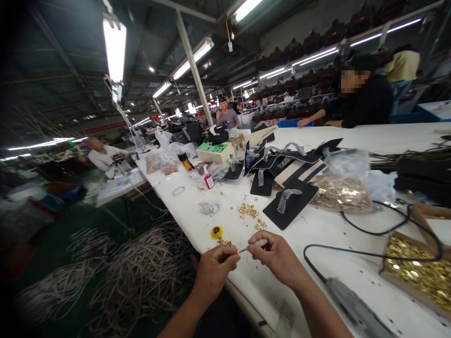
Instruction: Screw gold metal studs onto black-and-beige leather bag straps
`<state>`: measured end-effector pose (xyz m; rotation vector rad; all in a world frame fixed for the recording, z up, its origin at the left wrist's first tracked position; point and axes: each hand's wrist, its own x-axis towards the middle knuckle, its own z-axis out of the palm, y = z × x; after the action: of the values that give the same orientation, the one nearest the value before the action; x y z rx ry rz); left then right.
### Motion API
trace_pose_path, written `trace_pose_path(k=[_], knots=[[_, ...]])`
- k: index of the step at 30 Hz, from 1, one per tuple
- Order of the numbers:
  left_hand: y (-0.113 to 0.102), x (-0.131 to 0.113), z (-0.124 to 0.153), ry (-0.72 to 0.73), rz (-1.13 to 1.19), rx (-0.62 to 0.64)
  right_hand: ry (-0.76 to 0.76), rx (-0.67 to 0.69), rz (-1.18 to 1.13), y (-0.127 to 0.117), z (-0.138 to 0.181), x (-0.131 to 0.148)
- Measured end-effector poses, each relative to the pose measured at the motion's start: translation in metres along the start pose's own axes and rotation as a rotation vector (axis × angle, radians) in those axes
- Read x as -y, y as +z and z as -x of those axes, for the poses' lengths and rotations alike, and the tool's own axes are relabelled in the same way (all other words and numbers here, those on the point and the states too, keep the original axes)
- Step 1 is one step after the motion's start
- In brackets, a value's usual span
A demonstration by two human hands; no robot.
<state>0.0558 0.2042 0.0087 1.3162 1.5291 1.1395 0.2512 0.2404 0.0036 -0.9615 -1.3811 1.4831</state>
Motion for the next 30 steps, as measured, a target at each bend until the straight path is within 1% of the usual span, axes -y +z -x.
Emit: trace_pose_path(k=[2,4,6,8,10,12,15,18,20,21,23,25,27,28,30], knots=[[0.000,0.004,-0.001,-0.105,0.137,0.025,0.024,0.029,0.002,-0.002,0.000,-0.003],[0.000,0.007,0.000,-0.158,0.214,0.035,0.044,-0.009,-0.021,-0.004,0.000,-0.007],[0.001,0.009,0.002,-0.169,0.215,0.009,0.048,-0.129,-0.088,-0.010,-0.003,-0.013],[0.004,0.011,0.006,-0.181,0.195,-0.010,0.047,-0.301,-0.183,-0.017,-0.007,-0.021],[0.009,0.014,0.010,-0.195,0.199,0.038,0.067,-0.432,-0.252,-0.024,-0.012,-0.028],[0.017,0.019,0.012,-0.190,0.222,0.126,0.104,-0.473,-0.252,-0.027,-0.016,-0.035],[0.033,0.028,0.010,-0.202,0.284,0.220,0.161,-0.423,-0.134,-0.022,-0.019,-0.040],[0.043,0.036,0.007,-0.235,0.318,0.252,0.211,-0.362,0.092,-0.013,-0.023,-0.034],[0.044,0.041,0.007,-0.182,0.296,0.262,0.195,-0.329,0.272,-0.006,-0.032,-0.025],[0.043,0.044,0.007,-0.146,0.281,0.275,0.156,-0.308,0.368,-0.001,-0.039,-0.020],[0.039,0.048,0.009,-0.107,0.268,0.329,0.043,-0.246,0.559,0.010,-0.058,-0.010],[0.034,0.052,0.009,-0.092,0.249,0.413,-0.022,-0.143,0.712,0.027,-0.084,-0.004],[0.030,0.056,0.008,-0.058,0.228,0.503,0.006,-0.038,0.850,0.049,-0.115,-0.002],[0.028,0.058,0.007,-0.025,0.224,0.542,0.029,-0.007,0.921,0.060,-0.131,-0.003],[0.025,0.062,0.005,0.053,0.241,0.607,0.056,-0.014,1.054,0.082,-0.160,-0.008]])
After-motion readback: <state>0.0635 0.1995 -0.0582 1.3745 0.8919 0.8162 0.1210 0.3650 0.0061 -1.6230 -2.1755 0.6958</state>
